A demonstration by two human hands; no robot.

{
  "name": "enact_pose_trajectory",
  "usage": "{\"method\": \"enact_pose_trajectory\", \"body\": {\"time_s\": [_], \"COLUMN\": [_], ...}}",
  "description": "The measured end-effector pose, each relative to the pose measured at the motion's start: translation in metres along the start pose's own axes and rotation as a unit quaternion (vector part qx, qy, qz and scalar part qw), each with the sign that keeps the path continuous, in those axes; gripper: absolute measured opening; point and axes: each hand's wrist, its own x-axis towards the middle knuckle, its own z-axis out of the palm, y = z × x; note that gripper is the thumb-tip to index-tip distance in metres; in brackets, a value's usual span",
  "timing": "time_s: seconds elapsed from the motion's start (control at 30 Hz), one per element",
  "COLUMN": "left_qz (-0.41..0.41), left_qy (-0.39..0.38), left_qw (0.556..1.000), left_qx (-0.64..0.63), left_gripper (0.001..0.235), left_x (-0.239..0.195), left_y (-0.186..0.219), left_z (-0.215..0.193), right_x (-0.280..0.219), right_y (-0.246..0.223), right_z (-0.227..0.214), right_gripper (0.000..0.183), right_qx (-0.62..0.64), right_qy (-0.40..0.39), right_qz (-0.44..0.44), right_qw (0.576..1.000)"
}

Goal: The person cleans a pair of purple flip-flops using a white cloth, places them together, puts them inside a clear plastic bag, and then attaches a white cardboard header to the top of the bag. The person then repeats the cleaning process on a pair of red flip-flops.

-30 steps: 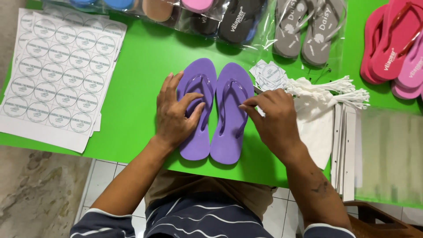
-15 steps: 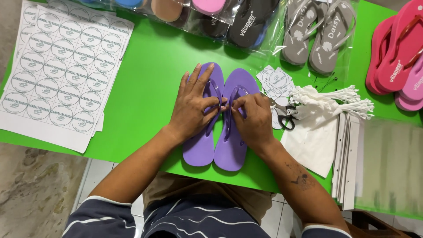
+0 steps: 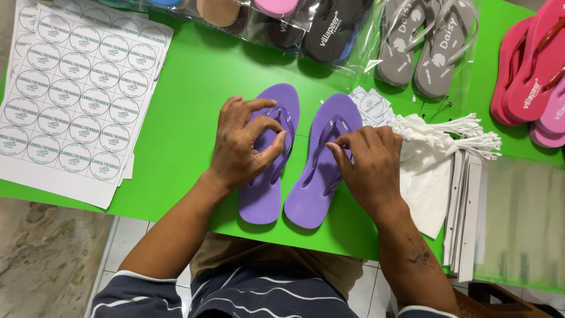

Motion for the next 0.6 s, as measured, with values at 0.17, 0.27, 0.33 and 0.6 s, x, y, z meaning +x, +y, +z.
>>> {"method": "enact_pose_trajectory", "body": {"time_s": [0.17,0.27,0.33,0.6], "left_qz": [0.028,-0.003,-0.031,-0.200], "left_qy": [-0.006,-0.029,-0.047,-0.082], "left_qw": [0.999,0.996,0.990,0.910], "left_qx": [-0.017,-0.087,-0.132,-0.355], "left_gripper": [0.008,0.007,0.007,0.009], "left_x": [0.009,0.020,0.025,0.027], "left_y": [0.012,0.029,0.037,0.049], "left_z": [0.007,0.007,0.014,0.035], "right_x": [0.001,0.003,0.002,0.009], "right_y": [-0.006,-0.011,-0.012,-0.019], "right_z": [0.004,0.008,0.012,0.010], "right_gripper": [0.016,0.016,0.015,0.007], "right_qx": [0.228,0.314,0.354,0.462], "right_qy": [0.011,0.037,0.051,0.082], "right_qz": [0.099,0.151,0.171,0.225], "right_qw": [0.969,0.936,0.918,0.854]}}
